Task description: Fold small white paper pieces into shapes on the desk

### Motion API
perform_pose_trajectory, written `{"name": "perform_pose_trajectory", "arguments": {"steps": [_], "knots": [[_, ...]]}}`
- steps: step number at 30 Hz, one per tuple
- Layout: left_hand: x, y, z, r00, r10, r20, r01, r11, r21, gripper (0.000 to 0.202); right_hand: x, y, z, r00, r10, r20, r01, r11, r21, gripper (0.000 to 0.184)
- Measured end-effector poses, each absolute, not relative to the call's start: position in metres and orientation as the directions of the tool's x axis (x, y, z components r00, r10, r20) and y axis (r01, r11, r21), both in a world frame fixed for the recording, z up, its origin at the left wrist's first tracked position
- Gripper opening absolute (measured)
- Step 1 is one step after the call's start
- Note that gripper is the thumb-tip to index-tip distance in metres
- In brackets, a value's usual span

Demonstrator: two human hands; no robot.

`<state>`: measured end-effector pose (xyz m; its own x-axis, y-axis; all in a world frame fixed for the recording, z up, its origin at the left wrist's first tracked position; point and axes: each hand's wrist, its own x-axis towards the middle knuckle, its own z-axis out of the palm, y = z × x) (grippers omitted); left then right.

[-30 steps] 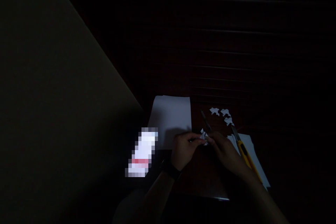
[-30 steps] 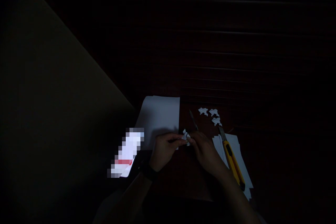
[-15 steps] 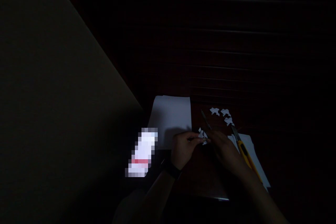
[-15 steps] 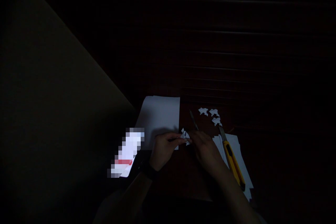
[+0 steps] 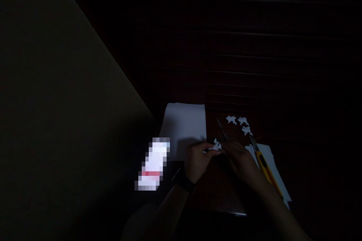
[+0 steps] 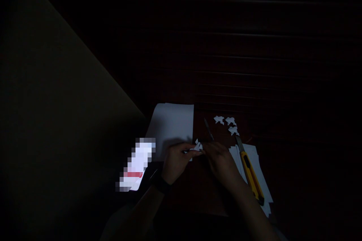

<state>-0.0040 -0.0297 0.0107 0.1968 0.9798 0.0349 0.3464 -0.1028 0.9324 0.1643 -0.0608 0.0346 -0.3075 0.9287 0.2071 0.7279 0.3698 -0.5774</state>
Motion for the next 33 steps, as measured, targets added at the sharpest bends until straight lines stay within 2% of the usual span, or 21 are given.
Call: {"name": "perform_pose_trajectory", "arguments": {"steps": [17,26,33], "knots": [[-0.0041,-0.0301,0.0086,0.206,0.978,0.033,0.342,-0.104,0.934,0.013,0.1641,-0.0603,0.0330,-0.311,0.935,0.172,0.749,0.352,-0.561,0.033],[-0.0063,-0.0314,0.0111,0.287,0.949,0.132,0.565,-0.279,0.777,0.010,0.1636,-0.0615,0.0300,-0.332,0.928,0.166,0.767,0.368,-0.525,0.031],[-0.0052,-0.0331,0.0124,0.310,0.937,0.161,0.625,-0.329,0.708,0.007,0.1631,-0.0613,0.0252,-0.257,0.942,0.215,0.707,0.335,-0.623,0.028]]}}
